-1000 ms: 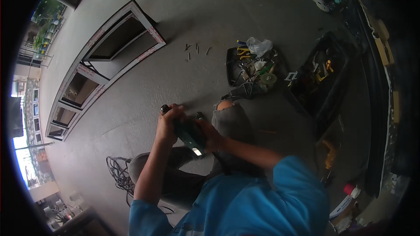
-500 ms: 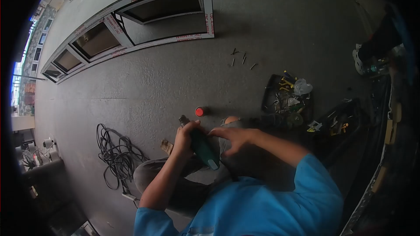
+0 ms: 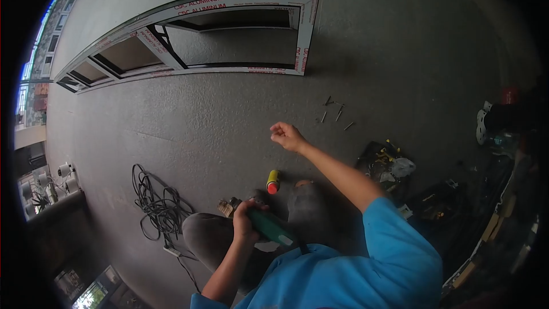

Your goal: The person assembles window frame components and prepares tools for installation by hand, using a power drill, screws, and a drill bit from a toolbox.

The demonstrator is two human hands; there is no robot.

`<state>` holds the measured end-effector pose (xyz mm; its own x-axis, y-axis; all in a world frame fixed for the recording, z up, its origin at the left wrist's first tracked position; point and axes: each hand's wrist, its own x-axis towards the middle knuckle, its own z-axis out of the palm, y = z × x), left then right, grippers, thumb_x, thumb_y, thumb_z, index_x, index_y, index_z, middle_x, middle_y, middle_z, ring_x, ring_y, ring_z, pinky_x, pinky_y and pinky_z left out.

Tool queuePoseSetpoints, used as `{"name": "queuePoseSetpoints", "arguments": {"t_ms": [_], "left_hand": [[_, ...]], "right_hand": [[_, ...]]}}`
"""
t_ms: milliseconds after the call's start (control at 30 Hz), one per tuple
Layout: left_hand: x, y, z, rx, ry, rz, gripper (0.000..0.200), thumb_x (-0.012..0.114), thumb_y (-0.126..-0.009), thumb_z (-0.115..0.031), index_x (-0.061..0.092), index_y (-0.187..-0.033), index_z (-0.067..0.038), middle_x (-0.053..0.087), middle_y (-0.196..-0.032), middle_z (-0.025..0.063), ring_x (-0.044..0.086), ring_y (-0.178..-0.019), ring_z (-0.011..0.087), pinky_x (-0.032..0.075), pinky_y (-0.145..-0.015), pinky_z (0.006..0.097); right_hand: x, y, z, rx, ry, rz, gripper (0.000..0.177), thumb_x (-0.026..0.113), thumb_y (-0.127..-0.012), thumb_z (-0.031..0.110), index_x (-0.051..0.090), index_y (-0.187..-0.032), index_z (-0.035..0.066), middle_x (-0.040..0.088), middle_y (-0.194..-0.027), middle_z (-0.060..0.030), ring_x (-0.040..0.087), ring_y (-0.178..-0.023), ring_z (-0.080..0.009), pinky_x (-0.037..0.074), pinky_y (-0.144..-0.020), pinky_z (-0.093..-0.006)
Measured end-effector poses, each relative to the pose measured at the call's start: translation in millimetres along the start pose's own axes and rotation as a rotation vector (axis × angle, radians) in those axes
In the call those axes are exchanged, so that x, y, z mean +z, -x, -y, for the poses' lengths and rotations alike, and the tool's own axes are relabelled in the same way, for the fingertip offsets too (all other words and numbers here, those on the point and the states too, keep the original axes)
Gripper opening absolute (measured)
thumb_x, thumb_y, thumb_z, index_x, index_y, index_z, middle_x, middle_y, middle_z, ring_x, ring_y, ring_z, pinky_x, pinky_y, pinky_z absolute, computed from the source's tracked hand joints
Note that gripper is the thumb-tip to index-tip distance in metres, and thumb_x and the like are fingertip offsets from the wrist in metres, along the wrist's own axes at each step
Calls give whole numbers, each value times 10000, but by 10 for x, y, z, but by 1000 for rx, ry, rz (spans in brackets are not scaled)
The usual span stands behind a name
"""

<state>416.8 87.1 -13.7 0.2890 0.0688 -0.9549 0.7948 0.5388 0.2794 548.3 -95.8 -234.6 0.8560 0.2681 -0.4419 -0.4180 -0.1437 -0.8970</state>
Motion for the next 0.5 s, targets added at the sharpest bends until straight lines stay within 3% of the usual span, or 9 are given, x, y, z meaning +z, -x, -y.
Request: {"name": "queuePoseSetpoints", "arguments": {"t_ms": [100,200,300,400,467,500], "left_hand": [[29,145,122,167,159,56,123,572,-803,-138,515,-838,-34,633,-797,163,617,-833,282,487,-857,424],[343,446,-10,307,121,204,108,571,-777,-98,508,-814,-19,628,-761,162,620,-852,282,482,-861,408],[568,320,-251,317,-23,318,91,583,-743,-67,548,-753,17,639,-768,158,622,-875,261,472,-866,389],[862,70,-542,266,-63,318,114,588,-737,-88,542,-758,14,636,-770,164,618,-880,270,466,-871,389],[970,0,-768,308,-151,308,123,588,-728,-99,529,-754,6,631,-759,160,613,-888,286,452,-887,398],[1000,-14,-884,318,-161,319,122,591,-722,-98,531,-751,5,632,-757,158,611,-892,288,449,-893,402]], "right_hand": [[-386,-79,329,-42,-26,-86,267,636,-856,188,581,-1070,38,608,-918,-31,589,-839,-118,489,-796,-281],[-906,-178,1170,-280,-122,-183,218,616,-874,147,583,-1057,34,608,-905,-22,580,-823,-88,478,-787,-251],[-1469,-387,1986,-597,-97,-271,190,598,-882,102,588,-1061,37,612,-910,-20,579,-836,-87,467,-793,-242],[-2016,-713,2560,-713,66,-450,221,606,-883,145,591,-1076,40,607,-977,-34,571,-925,-110,456,-830,-267],[-2313,-1025,2713,-794,242,-781,301,581,-902,241,562,-1122,37,576,-1029,-37,541,-974,-132,427,-879,-283],[-2405,-1138,2668,-800,237,-806,301,581,-902,241,562,-1122,37,576,-1029,-37,541,-974,-132,427,-879,-283]]}}
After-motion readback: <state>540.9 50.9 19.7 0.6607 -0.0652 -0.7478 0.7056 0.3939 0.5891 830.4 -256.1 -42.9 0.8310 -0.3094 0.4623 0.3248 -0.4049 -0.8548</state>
